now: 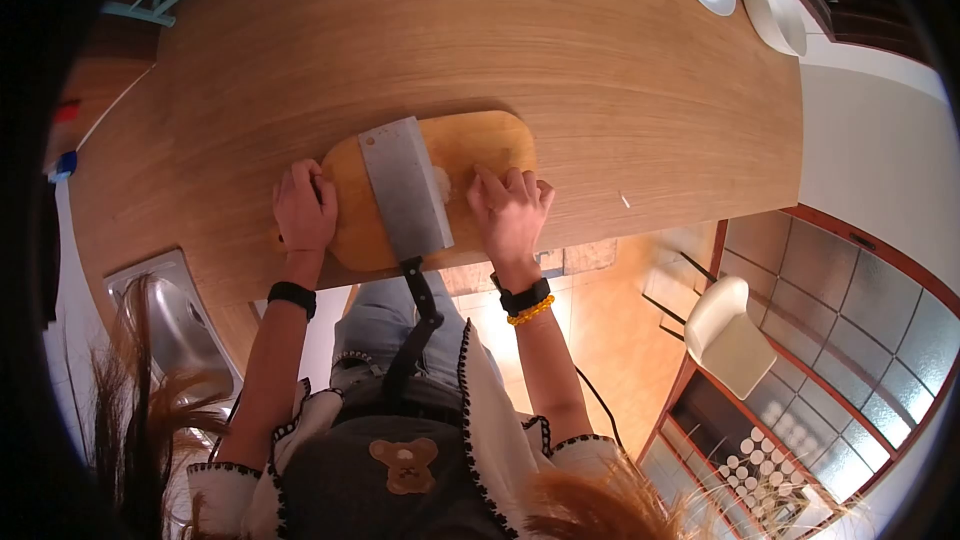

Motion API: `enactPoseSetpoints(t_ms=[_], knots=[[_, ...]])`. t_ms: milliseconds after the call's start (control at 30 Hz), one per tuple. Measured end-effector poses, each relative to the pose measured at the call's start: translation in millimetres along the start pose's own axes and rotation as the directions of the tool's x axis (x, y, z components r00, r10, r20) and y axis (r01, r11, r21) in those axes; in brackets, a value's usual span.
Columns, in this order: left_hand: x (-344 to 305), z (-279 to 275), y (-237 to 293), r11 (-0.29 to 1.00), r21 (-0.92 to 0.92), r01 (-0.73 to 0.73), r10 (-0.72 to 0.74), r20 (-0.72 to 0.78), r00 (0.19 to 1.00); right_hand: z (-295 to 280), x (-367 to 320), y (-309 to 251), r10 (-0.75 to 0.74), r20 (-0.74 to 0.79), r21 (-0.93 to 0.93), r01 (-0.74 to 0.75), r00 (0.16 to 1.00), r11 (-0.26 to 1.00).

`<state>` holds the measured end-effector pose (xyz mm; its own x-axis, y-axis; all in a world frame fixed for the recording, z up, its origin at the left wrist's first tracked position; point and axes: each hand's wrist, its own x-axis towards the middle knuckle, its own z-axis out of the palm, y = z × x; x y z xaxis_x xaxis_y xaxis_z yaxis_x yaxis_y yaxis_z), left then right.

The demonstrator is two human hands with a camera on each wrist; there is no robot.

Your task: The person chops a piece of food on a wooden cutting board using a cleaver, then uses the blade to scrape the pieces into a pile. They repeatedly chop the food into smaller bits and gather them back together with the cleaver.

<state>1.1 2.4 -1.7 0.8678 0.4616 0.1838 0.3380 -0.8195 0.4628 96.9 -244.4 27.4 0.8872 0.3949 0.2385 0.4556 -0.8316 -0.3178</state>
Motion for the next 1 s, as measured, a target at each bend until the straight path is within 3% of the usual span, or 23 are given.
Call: enactPoseSetpoints(t_ms=[567, 633, 833, 967, 1000], knots=[[-1, 1, 2, 1.000, 0.012, 0.005, -0.005, -0.005, 1.000, -2, 8, 2, 0.006, 0.044, 0.072, -0.009, 0.999, 0.997], [0, 1, 3, 1.000, 0.006, 0.005, -0.005, -0.004, 1.000, -2, 7, -1, -0.059, 0.046, 0.099, 0.054, 0.997, 0.994], [-1, 1, 1, 1.000, 0.009, 0.002, -0.002, -0.001, 1.000, -2, 1, -3, -0.004, 0.049, 0.051, 0.001, 0.999, 0.999], [-1, 1, 1, 1.000, 0.007, 0.000, 0.000, -0.007, 1.000, -3, -5, 1, -0.053, 0.067, 0.058, 0.049, 0.996, 0.997], [-1, 1, 0, 1.000, 0.006, 0.000, 0.001, -0.006, 1.000, -3, -5, 2, 0.000, 0.060, 0.049, -0.003, 0.998, 0.999]])
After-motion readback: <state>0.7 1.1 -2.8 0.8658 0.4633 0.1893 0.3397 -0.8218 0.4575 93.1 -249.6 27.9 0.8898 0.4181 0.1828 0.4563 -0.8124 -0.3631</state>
